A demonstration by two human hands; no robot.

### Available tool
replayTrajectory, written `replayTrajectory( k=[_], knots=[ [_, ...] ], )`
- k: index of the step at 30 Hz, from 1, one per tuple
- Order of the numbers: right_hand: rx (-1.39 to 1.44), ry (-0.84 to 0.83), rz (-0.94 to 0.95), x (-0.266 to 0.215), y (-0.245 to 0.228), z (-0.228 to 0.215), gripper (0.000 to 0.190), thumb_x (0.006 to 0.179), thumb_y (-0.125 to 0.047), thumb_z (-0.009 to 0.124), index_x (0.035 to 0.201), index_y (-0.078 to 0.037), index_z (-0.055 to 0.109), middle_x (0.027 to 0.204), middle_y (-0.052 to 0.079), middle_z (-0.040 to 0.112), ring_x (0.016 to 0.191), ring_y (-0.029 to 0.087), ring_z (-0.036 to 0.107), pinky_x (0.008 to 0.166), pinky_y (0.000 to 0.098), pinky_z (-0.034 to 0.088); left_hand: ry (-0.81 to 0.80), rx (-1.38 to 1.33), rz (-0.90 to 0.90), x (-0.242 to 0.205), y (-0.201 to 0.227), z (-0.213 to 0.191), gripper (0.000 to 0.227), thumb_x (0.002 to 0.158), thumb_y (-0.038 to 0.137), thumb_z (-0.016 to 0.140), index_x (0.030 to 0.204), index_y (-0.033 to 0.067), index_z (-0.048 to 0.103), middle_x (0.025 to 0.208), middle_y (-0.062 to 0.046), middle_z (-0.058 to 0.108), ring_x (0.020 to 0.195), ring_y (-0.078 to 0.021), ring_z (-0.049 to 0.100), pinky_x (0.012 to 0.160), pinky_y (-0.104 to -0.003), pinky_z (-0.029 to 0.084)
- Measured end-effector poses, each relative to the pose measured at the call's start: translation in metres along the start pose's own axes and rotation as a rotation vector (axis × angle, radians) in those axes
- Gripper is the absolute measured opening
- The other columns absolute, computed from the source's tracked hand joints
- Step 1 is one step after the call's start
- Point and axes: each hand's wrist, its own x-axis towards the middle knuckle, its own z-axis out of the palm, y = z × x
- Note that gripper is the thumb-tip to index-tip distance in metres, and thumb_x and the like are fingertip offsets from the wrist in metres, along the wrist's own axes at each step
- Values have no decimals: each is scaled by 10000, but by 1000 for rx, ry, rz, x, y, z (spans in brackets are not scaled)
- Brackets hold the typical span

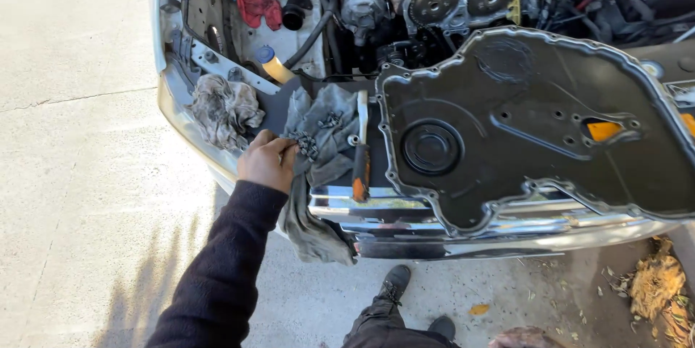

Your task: The person stands at the front of a car with the hood open and a plastic engine timing cover resting on the bumper. They press small rubber grommets and seals into holes in the cover one at a time by hand, occasionally reaching for more parts from a rag on the bumper.

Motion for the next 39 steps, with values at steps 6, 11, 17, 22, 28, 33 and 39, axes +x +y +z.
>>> replayTrajectory(
  k=[6, 11, 17, 22, 28, 33, 39],
  knots=[
    [-96, 21, 15, 11, -24, -41, 334, 946, -97, 686, 1265, -77, 782, 1192, 163, 885, 1134, 294, 834, 1035, 449, 628, 141, 101, 243, 6, 7, 15, 141, 966, 153, 711, 999, 51, 803, 920, -52, 604, 733, -214, 607, 571, -337, 532],
    [-180, 41, 20, 18, -68, -37, 340, 930, -110, 706, 1259, -107, 789, 1176, 133, 898, 1126, 266, 847, 1031, 431, 639, 33, 174, 234, 9, 2, 20, 220, 984, 207, 667, 1096, 65, 792, 1003, -59, 631, 834, -218, 638, 578, -342, 561],
    [-280, 75, 10, 45, -114, -3, 348, 911, -127, 730, 1252, -142, 798, 1157, 97, 914, 1117, 232, 862, 1027, 409, 652, -32, 173, 268, 25, 5, 4, 187, 958, 239, 700, 1030, 93, 791, 965, -48, 616, 819, -216, 635, 614, -351, 561],
    [-364, 113, 2, 1, -133, -15, 357, 895, -141, 750, 1246, -171, 804, 1141, 67, 927, 1109, 204, 875, 1024, 391, 663, -154, 178, 327, 74, -1, 15, 138, 896, 242, 712, 866, 124, 774, 946, -65, 653, 781, -295, 673, 657, -425, 562],
    [-470, 156, -18, -31, -138, -12, 368, 876, -158, 774, 1239, -207, 812, 1122, 32, 942, 1100, 171, 889, 1019, 369, 676, -533, 360, 528, 125, -6, 59, 147, 827, 250, 720, 904, 146, 791, 1030, -87, 678, 819, -369, 712, 729, -496, 587],
    [-553, 208, -23, -16, -184, 70, 379, 860, -172, 793, 1233, -237, 817, 1105, 2, 954, 1092, 143, 901, 1016, 350, 686, -600, 379, 580, 133, -2, 59, 171, 819, 213, 660, 832, 106, 792, 1025, -71, 731, 882, -348, 708, 778, -460, 580],
    [-662, 242, -34, 73, -258, 227, 394, 841, -189, 816, 1226, -272, 824, 1086, -35, 968, 1082, 109, 915, 1011, 328, 698, -412, 325, 563, 119, 9, 14, 188, 850, 259, 678, 826, 90, 756, 979, -87, 677, 722, -364, 674, 693, -490, 572]
  ],
)
